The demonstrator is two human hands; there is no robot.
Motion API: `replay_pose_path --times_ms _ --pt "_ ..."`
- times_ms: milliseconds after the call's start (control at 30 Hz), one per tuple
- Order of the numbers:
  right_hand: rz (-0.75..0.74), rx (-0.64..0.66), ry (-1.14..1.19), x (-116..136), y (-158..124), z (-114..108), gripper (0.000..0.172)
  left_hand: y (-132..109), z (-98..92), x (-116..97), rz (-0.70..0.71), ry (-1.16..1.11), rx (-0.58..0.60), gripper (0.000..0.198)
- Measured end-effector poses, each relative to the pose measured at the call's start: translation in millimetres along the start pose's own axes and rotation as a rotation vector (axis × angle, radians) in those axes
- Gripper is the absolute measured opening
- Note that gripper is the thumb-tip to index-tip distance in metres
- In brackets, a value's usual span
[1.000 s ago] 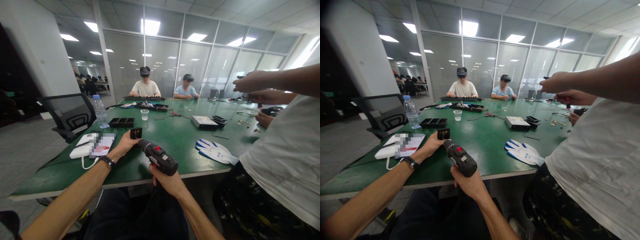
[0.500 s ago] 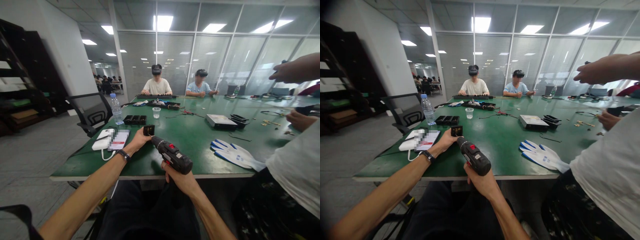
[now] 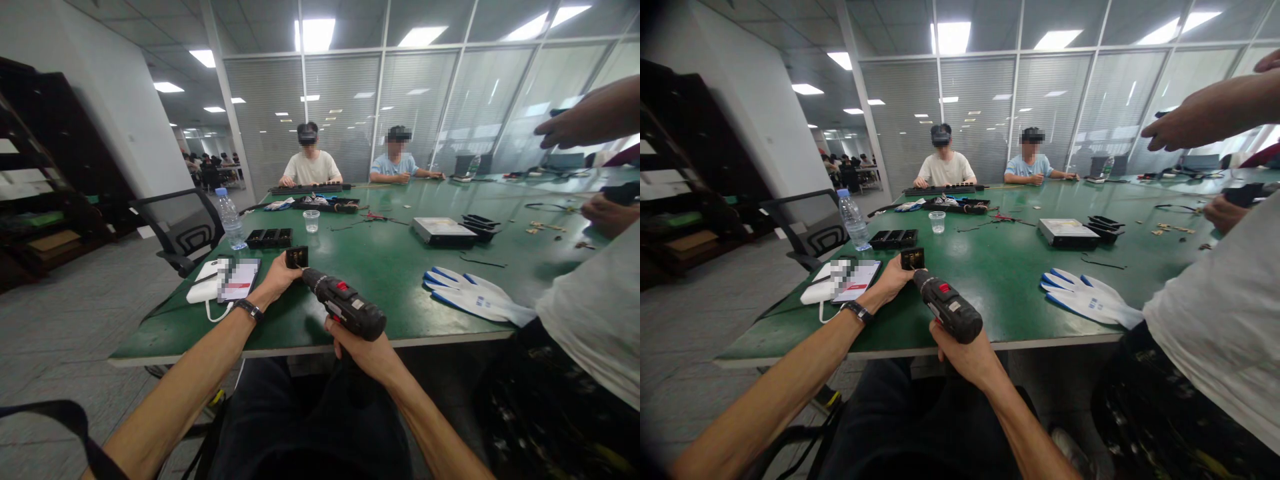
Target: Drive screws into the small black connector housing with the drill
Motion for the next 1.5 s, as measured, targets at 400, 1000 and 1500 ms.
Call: replay_pose_path --times_ms 400,1000,1500 --pt "-0.004 0.012 -0.001 2.4 -0.4 -0.6 0.021 -0.6 -0.4 0.2 0.002 -0.016 0.014 0.051" --pt "-0.008 0.032 -0.009 6.5 -1.2 -0.5 0.022 -0.9 -1.0 -0.7 -0.001 -0.035 0.007 0.050" --pt "0.016 0.034 0.010 3.6 -1.5 0.7 0.022 -3.2 0.0 -3.6 -0.017 -0.032 -0.004 0.051"
Point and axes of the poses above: each hand's wrist, its own y-axis towards the middle knuckle, its own z-axis out of the palm, x = y × z, the point moved 4 cm from there along y, towards the middle knuckle, and after that the axes turned 15 degrees about -x, right-handed, at the moved point
